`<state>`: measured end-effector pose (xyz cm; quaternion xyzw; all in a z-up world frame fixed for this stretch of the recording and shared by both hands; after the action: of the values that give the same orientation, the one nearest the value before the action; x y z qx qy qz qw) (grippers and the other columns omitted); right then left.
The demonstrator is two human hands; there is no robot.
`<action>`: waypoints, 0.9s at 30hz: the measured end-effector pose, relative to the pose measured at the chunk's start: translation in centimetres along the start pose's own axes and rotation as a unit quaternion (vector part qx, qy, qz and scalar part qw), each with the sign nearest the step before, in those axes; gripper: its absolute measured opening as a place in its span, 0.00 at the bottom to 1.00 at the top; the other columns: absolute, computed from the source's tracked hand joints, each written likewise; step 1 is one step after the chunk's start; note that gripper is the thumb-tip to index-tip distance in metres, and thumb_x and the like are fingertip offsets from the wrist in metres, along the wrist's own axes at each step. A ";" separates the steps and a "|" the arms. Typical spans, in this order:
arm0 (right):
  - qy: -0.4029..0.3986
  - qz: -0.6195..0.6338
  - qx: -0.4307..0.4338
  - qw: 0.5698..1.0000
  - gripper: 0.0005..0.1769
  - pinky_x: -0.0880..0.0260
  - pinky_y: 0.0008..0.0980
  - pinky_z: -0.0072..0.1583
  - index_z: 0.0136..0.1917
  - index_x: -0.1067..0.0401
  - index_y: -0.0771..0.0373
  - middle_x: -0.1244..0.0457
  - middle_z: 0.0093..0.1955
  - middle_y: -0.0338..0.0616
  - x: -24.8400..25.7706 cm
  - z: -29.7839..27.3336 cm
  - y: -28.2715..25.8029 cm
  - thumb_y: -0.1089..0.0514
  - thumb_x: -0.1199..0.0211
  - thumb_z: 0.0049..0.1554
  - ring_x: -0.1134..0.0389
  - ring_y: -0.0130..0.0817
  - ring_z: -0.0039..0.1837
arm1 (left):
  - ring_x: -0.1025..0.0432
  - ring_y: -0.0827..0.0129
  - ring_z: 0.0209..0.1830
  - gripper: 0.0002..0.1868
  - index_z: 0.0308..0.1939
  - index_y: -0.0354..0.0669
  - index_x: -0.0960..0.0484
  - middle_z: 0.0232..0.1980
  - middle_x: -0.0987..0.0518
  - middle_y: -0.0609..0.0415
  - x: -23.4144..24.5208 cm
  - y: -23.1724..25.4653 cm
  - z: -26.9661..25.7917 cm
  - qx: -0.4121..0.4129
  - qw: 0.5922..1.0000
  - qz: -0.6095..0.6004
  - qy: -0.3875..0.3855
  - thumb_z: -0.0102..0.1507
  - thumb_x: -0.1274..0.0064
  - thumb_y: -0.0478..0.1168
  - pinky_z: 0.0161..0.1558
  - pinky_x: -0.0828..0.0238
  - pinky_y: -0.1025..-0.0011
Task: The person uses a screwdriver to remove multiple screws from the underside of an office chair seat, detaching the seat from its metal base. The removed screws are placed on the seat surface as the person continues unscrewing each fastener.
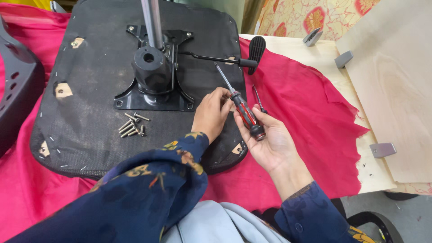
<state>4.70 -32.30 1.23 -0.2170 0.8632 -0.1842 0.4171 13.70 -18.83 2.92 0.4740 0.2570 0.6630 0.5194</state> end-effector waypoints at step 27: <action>-0.124 -0.404 0.046 0.905 0.25 0.24 0.36 0.57 0.68 0.39 0.68 0.32 0.57 0.53 -1.7 2.8 7.5 0.67 0.45 0.56 0.27 0.41 0.59 | 0.32 0.57 0.57 0.09 0.46 0.52 0.13 0.54 0.24 0.57 22.0 -3.7 -10.3 0.131 0.945 0.260 0.151 0.64 0.38 0.47 0.58 0.38 0.56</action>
<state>6.22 -25.53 -3.01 -0.5492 0.6334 -0.3479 0.4197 5.85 4.48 3.53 0.4829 0.2846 0.7992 0.2171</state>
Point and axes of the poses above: each hand's wrist, its own z-axis towards the middle knuckle, its own x-axis out of the back of the hand, y = z × x, the point moved 10 cm from there along z, towards the middle knuckle
